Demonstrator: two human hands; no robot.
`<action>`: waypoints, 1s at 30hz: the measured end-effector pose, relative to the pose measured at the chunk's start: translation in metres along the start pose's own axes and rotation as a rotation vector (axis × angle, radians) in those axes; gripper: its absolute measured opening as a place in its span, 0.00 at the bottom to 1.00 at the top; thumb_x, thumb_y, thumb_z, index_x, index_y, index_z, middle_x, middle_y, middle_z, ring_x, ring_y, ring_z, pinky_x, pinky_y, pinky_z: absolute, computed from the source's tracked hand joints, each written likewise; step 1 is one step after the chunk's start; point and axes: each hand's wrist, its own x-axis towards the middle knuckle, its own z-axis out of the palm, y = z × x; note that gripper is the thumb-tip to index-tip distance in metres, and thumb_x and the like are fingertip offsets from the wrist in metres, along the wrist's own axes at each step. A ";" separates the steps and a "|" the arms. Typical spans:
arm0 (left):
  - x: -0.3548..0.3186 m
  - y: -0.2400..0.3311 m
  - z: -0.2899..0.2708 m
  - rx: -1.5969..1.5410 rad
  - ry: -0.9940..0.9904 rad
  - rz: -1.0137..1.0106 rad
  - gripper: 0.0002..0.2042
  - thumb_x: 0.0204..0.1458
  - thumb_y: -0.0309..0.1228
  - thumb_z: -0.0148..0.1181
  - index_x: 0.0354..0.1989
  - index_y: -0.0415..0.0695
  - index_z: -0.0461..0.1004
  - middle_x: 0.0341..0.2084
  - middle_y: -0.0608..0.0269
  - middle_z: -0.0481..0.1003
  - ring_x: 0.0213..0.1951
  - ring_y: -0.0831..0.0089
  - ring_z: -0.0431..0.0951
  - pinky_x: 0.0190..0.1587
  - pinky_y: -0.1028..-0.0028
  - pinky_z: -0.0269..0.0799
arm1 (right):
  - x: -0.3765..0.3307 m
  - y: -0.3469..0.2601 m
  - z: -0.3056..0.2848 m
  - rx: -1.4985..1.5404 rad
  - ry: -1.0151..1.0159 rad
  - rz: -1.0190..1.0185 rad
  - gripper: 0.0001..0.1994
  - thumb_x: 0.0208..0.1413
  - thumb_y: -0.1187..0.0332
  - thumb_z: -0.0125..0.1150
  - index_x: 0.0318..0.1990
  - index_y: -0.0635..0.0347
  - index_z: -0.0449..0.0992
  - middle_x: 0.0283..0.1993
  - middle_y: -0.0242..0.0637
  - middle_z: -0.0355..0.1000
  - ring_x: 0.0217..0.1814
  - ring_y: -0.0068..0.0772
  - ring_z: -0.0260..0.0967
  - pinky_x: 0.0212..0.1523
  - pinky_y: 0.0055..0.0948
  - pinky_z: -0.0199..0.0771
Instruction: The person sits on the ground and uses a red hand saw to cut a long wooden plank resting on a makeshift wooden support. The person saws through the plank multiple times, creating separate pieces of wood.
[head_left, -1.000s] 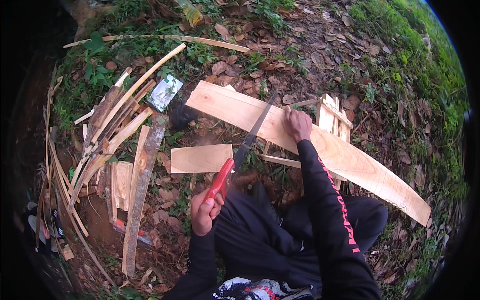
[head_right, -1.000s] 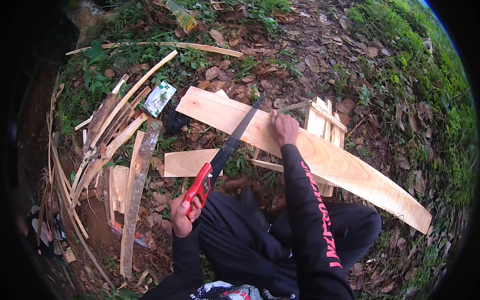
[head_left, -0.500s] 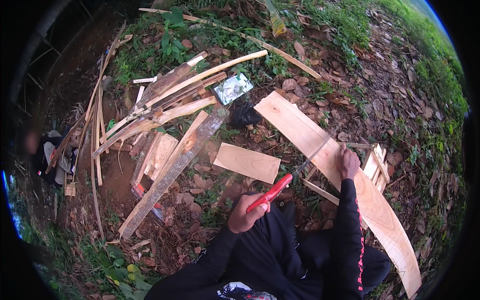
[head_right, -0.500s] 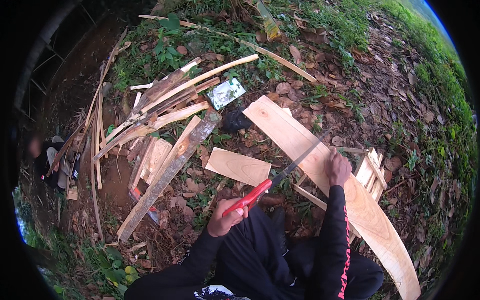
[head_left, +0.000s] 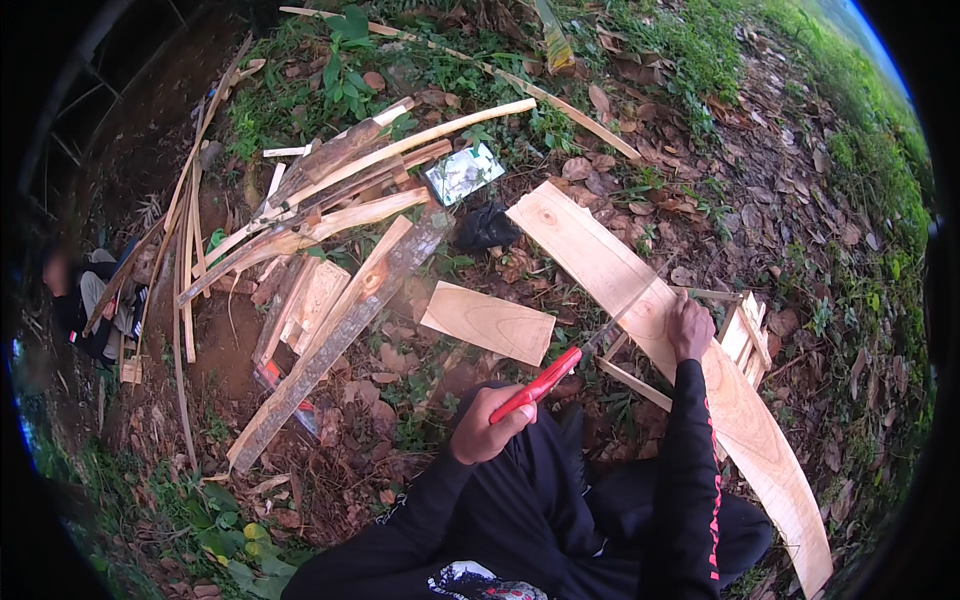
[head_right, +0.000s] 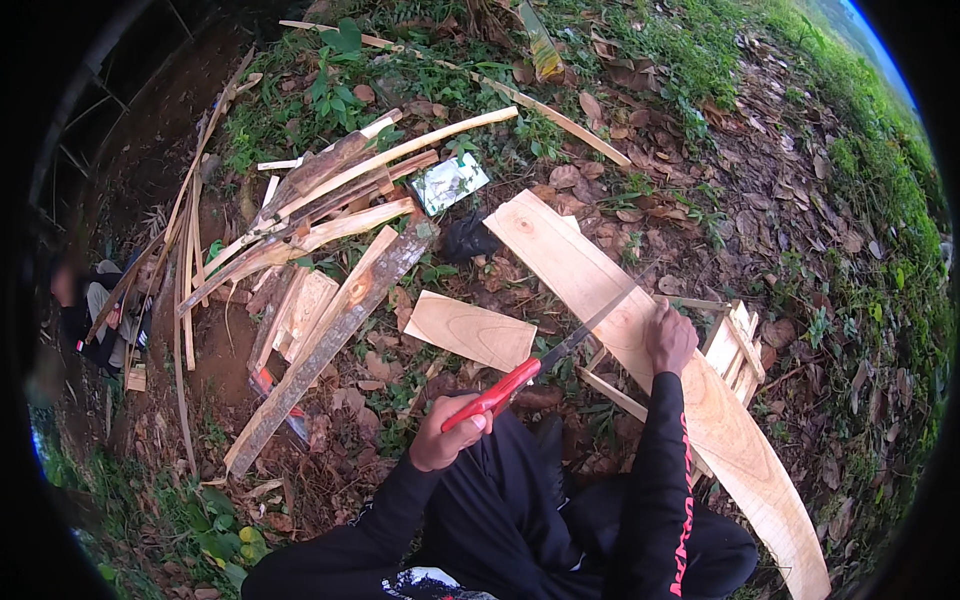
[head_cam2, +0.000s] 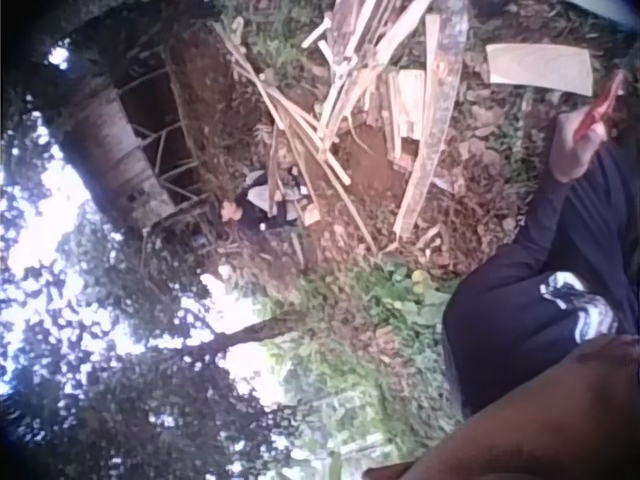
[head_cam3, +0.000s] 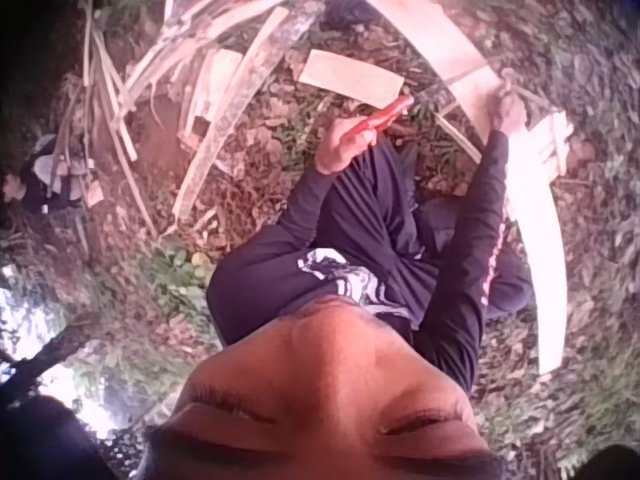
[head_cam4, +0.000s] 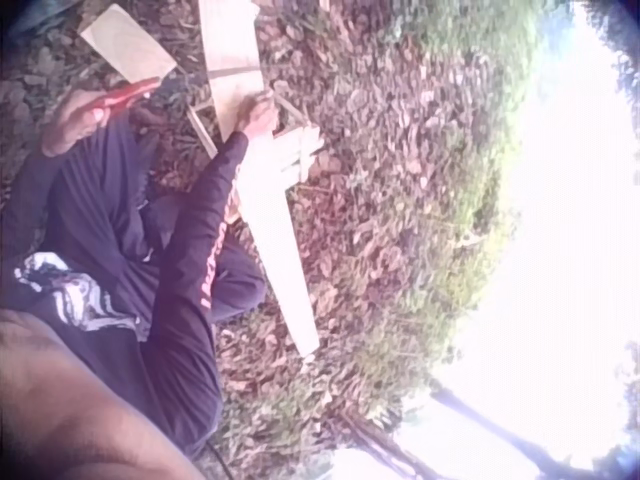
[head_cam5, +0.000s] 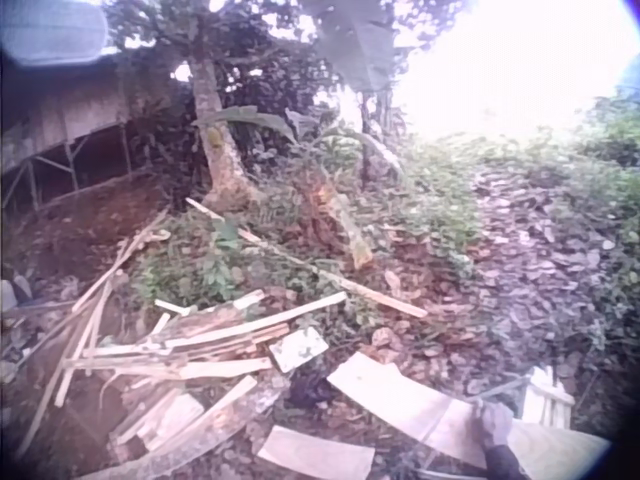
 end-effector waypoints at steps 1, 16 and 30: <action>-0.001 0.001 -0.001 -0.003 0.002 0.001 0.14 0.53 0.37 0.52 0.27 0.36 0.71 0.19 0.63 0.69 0.24 0.78 0.68 0.30 0.75 0.63 | -0.001 -0.001 -0.001 0.006 0.000 0.000 0.27 0.65 0.52 0.35 0.33 0.62 0.80 0.34 0.55 0.75 0.39 0.57 0.73 0.44 0.50 0.69; 0.103 -0.035 0.054 0.046 0.056 0.083 0.15 0.54 0.38 0.49 0.23 0.39 0.69 0.14 0.66 0.66 0.19 0.78 0.65 0.24 0.73 0.59 | 0.035 0.035 0.041 -0.035 0.368 -0.240 0.22 0.63 0.57 0.45 0.19 0.57 0.73 0.20 0.47 0.71 0.22 0.52 0.71 0.27 0.48 0.70; 0.174 -0.056 0.107 -0.122 0.038 -0.043 0.14 0.55 0.36 0.48 0.20 0.41 0.65 0.12 0.76 0.58 0.14 0.88 0.53 0.18 0.82 0.43 | 0.077 0.080 0.046 0.126 0.093 0.020 0.27 0.64 0.55 0.40 0.18 0.61 0.76 0.21 0.51 0.72 0.25 0.54 0.72 0.32 0.48 0.71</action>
